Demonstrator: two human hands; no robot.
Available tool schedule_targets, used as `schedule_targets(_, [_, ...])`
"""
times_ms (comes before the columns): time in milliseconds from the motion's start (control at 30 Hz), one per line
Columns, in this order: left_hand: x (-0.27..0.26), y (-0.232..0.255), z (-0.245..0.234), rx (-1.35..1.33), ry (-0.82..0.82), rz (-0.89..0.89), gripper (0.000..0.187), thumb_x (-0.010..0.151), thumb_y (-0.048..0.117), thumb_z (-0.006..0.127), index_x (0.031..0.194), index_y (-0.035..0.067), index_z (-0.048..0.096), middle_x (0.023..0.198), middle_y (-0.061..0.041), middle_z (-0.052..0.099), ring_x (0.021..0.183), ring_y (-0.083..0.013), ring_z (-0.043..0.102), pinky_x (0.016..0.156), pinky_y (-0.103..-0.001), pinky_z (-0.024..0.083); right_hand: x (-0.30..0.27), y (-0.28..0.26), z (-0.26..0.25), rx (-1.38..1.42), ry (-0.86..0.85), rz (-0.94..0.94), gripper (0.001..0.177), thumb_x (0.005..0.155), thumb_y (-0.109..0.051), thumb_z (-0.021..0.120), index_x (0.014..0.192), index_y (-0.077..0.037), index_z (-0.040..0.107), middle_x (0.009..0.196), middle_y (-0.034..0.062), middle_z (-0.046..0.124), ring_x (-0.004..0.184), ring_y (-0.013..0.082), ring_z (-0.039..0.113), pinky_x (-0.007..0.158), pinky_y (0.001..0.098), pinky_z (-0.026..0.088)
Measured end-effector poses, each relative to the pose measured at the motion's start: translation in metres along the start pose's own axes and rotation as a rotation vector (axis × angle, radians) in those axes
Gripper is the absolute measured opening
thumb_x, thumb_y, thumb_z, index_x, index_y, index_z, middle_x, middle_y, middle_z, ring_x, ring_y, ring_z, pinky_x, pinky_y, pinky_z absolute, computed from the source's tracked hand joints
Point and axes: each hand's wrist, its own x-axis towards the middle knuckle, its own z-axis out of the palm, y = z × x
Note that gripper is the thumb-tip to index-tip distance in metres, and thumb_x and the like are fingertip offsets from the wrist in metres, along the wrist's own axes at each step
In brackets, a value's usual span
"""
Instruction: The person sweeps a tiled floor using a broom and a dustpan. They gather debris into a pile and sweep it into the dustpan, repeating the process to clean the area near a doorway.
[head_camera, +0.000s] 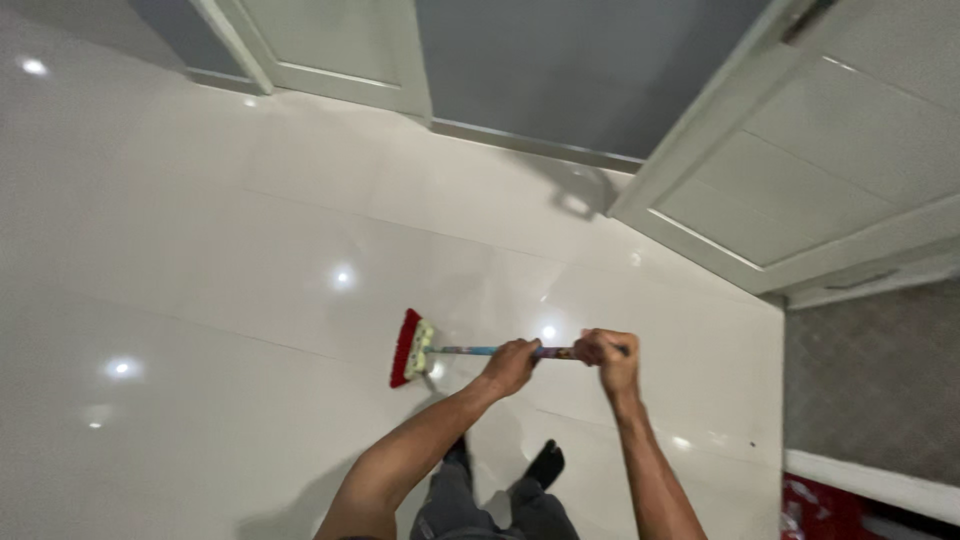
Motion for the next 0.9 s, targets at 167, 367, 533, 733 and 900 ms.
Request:
schedule_targets(167, [0.044, 0.105, 0.07, -0.127, -0.137, 0.101, 0.029, 0.095, 0.007, 0.06, 0.124, 0.008, 0.057, 0.103, -0.022, 0.066, 0.095, -0.0406, 0.065, 0.083, -0.051, 0.052, -0.028, -0.081, -0.102, -0.037, 0.06, -0.034, 0.046, 0.095, -0.003, 0.058, 0.053, -0.008, 0.039, 0.053, 0.0019, 0.041, 0.05, 0.0129, 0.038, 0.051, 0.0299, 0.033])
schedule_targets(367, [0.062, 0.201, 0.131, -0.256, -0.155, 0.289, 0.015, 0.099, 0.011, 0.055, 0.114, 0.01, 0.053, 0.096, -0.018, 0.061, 0.086, -0.0365, 0.062, 0.074, -0.05, 0.051, -0.061, -0.166, -0.15, -0.418, 0.22, 0.059, 0.043, 0.091, 0.0, 0.059, 0.049, -0.003, 0.052, 0.048, 0.0056, 0.044, 0.045, 0.0144, 0.04, 0.049, 0.031, 0.035])
schedule_targets(533, [0.051, 0.24, 0.121, -0.271, -0.198, 0.28, 0.013, 0.106, 0.021, 0.052, 0.108, 0.009, 0.048, 0.092, -0.013, 0.059, 0.082, -0.0309, 0.06, 0.072, -0.048, 0.048, -0.073, -0.205, -0.129, -0.437, 0.253, 0.101, 0.035, 0.088, -0.001, 0.062, 0.052, 0.0, 0.061, 0.05, 0.0047, 0.05, 0.046, 0.0114, 0.047, 0.052, 0.03, 0.048])
schedule_targets(733, [0.014, 0.226, 0.07, -0.193, -0.159, 0.241, 0.014, 0.106, 0.023, 0.052, 0.106, 0.009, 0.049, 0.089, -0.011, 0.059, 0.08, -0.0298, 0.06, 0.07, -0.048, 0.048, -0.072, -0.187, -0.103, -0.212, 0.136, -0.024, 0.04, 0.091, 0.0, 0.059, 0.051, -0.001, 0.051, 0.051, 0.0037, 0.046, 0.048, 0.0124, 0.043, 0.05, 0.0289, 0.04])
schedule_targets(900, [-0.037, 0.137, 0.024, -0.117, -0.069, 0.172, 0.008, 0.107, 0.016, 0.052, 0.112, 0.009, 0.053, 0.091, -0.014, 0.059, 0.082, -0.0317, 0.062, 0.074, -0.048, 0.051, -0.068, -0.136, -0.029, -0.02, -0.022, -0.08, 0.038, 0.09, -0.003, 0.059, 0.053, -0.005, 0.049, 0.053, 0.0038, 0.046, 0.046, 0.0129, 0.042, 0.046, 0.0298, 0.037])
